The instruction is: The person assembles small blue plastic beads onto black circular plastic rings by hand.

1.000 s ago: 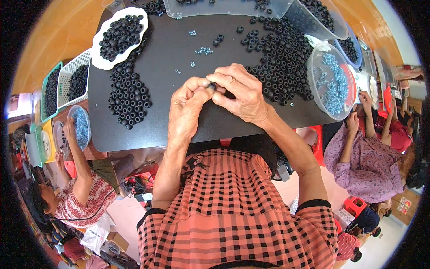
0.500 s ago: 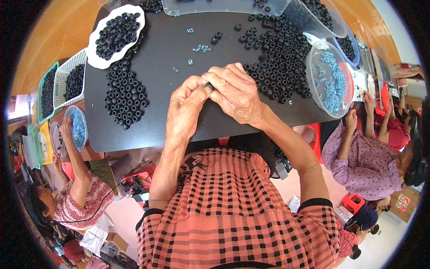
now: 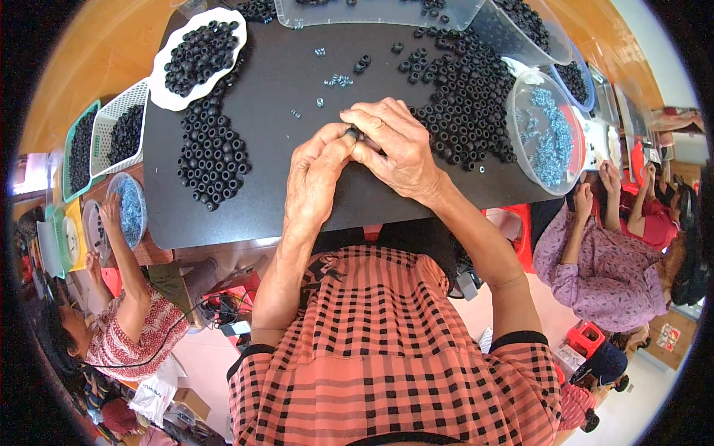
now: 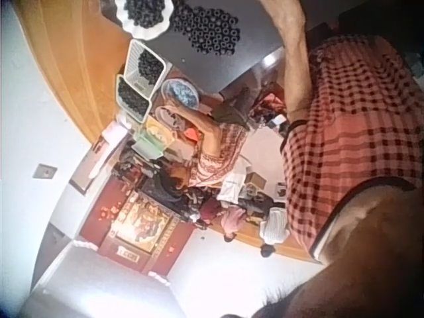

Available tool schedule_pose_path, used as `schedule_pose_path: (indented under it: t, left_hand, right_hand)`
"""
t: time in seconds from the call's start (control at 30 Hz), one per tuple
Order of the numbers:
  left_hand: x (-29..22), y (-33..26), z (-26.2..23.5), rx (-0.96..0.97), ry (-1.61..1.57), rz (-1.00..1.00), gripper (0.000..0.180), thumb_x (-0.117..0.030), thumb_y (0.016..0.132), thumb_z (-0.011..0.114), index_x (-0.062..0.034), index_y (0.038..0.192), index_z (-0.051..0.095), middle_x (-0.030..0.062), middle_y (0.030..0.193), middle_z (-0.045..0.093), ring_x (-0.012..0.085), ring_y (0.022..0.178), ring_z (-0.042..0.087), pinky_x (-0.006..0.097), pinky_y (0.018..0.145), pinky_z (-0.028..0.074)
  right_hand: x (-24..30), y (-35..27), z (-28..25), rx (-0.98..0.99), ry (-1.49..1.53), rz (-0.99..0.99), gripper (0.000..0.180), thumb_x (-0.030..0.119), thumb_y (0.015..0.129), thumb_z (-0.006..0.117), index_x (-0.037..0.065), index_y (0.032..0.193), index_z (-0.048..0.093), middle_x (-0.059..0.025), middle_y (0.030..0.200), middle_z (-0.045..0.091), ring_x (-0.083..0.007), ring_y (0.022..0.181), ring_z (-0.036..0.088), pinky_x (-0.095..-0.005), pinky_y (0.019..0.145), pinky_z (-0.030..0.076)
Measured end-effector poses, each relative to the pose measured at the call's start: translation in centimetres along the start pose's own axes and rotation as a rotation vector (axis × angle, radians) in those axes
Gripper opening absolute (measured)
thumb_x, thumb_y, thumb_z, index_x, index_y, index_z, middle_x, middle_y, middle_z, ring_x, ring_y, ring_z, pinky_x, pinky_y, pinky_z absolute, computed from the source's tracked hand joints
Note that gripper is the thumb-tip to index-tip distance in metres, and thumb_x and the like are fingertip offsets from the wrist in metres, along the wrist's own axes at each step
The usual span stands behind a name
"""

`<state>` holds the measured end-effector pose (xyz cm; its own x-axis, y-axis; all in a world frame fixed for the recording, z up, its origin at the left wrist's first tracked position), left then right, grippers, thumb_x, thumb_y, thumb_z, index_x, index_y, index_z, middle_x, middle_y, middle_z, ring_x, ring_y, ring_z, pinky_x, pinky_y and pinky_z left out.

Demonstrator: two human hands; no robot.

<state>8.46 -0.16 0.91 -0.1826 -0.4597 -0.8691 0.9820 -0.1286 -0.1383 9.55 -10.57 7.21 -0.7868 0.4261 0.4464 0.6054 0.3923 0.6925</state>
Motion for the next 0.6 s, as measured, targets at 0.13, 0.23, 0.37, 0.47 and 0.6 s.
schedule_pose_path:
  t: [0.13,0.23,0.37,0.47,0.6]
  left_hand:
    - [0.3,0.0,-0.4,-0.011,-0.007,0.007,0.021,-0.012,0.093,0.05,0.0031,0.102,0.062,0.0025,0.09,0.061,0.0077,0.082,0.054,0.021,0.078,0.045]
    - [0.8,0.2,-0.4,0.015,-0.039,-0.012,0.022,-0.012,0.094,0.05,0.0033,0.104,0.062,0.0025,0.09,0.06,0.0084,0.083,0.054,0.023,0.079,0.045]
    - [0.4,0.2,-0.3,0.033,-0.053,0.02,0.024,-0.014,0.095,0.05,0.0036,0.107,0.061,0.0032,0.092,0.06,0.0093,0.084,0.055,0.025,0.081,0.047]
    - [0.5,0.0,-0.4,0.035,-0.063,0.043,0.024,-0.014,0.095,0.05,0.0032,0.108,0.061,0.0041,0.093,0.061,0.0099,0.085,0.056,0.025,0.082,0.047]
    - [-0.9,-0.1,0.2,0.011,0.137,0.104,0.024,-0.015,0.096,0.049,0.0026,0.108,0.061,0.0048,0.089,0.064,0.0106,0.085,0.059,0.025,0.081,0.047]
  right_hand:
    - [0.1,-0.3,0.3,-0.006,-0.003,-0.044,0.037,0.006,0.066,0.073,-0.002,0.1,0.061,-0.0126,0.096,0.061,-0.0261,0.079,0.057,-0.037,0.07,0.045]
    - [0.3,-0.3,0.3,0.013,-0.058,-0.051,0.037,0.007,0.067,0.072,-0.003,0.101,0.06,-0.0136,0.097,0.06,-0.0269,0.079,0.056,-0.0376,0.071,0.045]
    - [0.5,-0.3,0.4,0.012,-0.069,-0.07,0.037,0.008,0.068,0.072,-0.003,0.101,0.06,-0.0144,0.098,0.06,-0.028,0.08,0.056,-0.0379,0.071,0.045]
    - [0.1,-0.3,0.6,0.037,-0.028,-0.029,0.037,0.007,0.069,0.072,-0.002,0.102,0.06,-0.0145,0.098,0.06,-0.0287,0.083,0.058,-0.0381,0.073,0.046]
    - [-0.6,0.3,-0.4,0.04,0.134,0.137,0.036,0.004,0.071,0.07,0.0,0.106,0.061,-0.0141,0.101,0.061,-0.0286,0.088,0.06,-0.0369,0.078,0.049]
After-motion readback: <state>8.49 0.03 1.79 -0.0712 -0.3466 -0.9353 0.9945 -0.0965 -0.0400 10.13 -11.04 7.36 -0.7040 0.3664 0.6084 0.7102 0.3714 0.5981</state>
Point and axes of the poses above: each hand's wrist, its own y-axis towards the middle knuckle, its own z-axis out of the palm, x = y × z, the point moved 8 cm from there along y, towards the middle knuckle
